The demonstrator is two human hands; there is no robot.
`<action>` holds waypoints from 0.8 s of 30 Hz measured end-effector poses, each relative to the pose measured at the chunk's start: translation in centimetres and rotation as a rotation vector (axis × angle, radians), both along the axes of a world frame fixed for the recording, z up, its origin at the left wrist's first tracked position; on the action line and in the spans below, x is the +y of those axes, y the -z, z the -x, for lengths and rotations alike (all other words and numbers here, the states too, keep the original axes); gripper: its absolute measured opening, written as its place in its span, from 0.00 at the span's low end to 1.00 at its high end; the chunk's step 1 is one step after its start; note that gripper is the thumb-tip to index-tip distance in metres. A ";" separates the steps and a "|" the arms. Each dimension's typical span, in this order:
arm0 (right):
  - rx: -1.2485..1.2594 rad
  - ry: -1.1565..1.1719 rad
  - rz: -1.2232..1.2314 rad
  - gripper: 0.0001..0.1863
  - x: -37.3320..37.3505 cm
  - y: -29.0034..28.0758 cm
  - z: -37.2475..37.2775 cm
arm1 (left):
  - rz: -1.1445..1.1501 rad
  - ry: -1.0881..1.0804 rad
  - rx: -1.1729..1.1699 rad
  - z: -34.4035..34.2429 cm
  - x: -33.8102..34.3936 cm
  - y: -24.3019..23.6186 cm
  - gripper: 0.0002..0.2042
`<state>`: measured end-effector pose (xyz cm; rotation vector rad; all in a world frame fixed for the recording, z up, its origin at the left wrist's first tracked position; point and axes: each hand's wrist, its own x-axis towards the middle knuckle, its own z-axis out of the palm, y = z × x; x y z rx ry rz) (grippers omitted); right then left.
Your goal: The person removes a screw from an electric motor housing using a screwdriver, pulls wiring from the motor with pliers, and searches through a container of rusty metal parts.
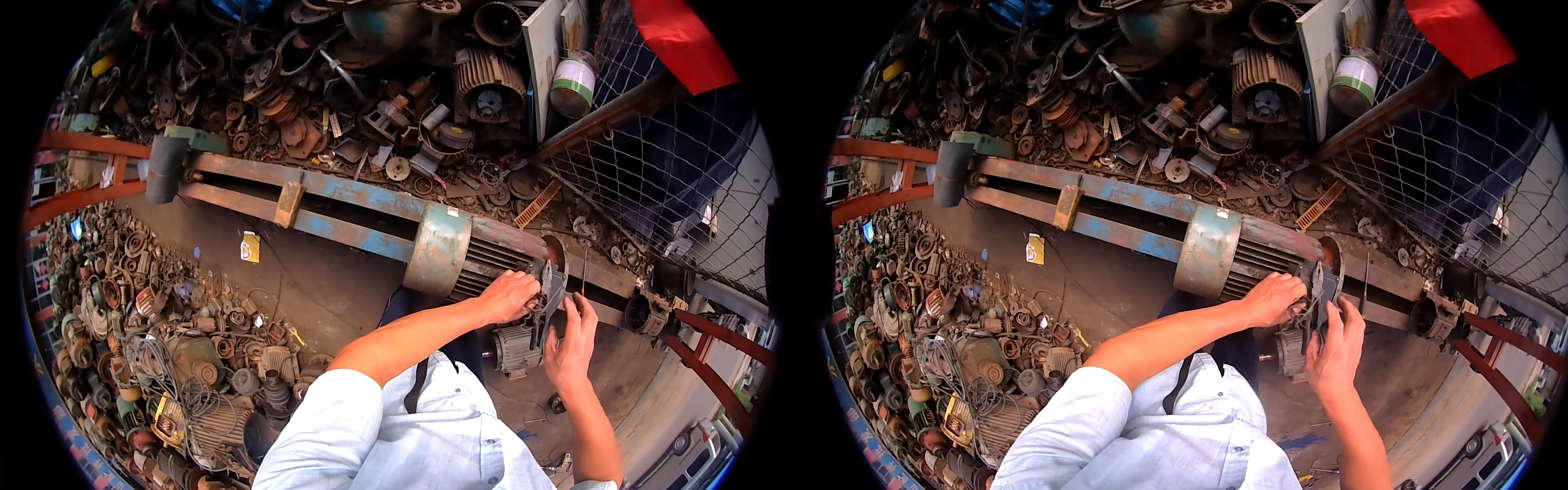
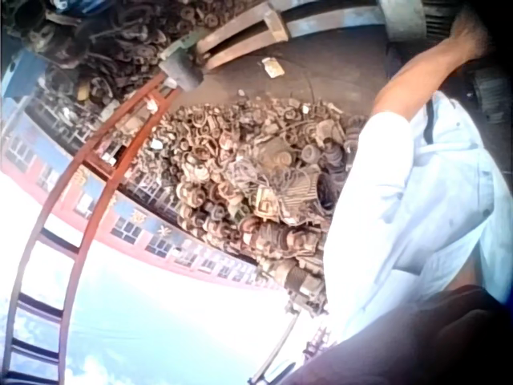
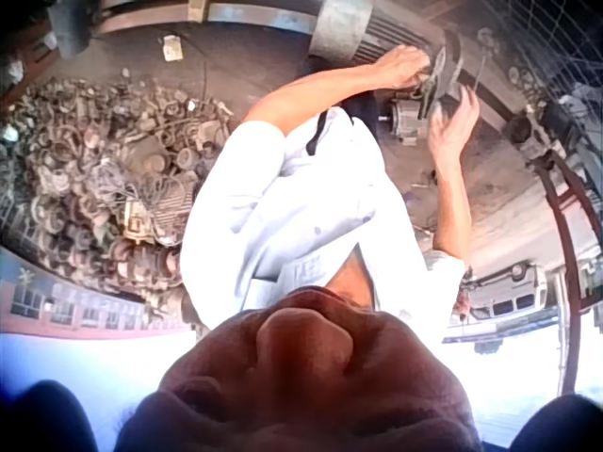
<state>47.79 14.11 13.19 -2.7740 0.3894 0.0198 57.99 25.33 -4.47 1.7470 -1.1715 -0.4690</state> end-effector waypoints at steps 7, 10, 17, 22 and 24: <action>0.226 0.433 -0.651 0.33 1.2 3.6 1.7 | -0.048 -0.239 -0.032 3.8 -0.3 -1.8 0.27; 0.295 -0.024 -0.171 0.29 0.4 1.3 -0.3 | -0.062 -0.140 -0.035 3.0 1.6 -2.1 0.34; 0.346 -0.498 0.101 0.22 0.0 0.3 -1.8 | -0.063 0.249 -0.014 -1.7 0.6 -1.7 0.31; 0.126 -0.160 -0.137 0.27 0.7 -1.4 -1.5 | 0.052 0.019 0.034 -0.8 0.6 0.2 0.20; 0.021 0.185 -0.363 0.32 1.1 -0.9 -0.9 | 0.079 -0.130 0.068 0.5 0.8 0.1 0.20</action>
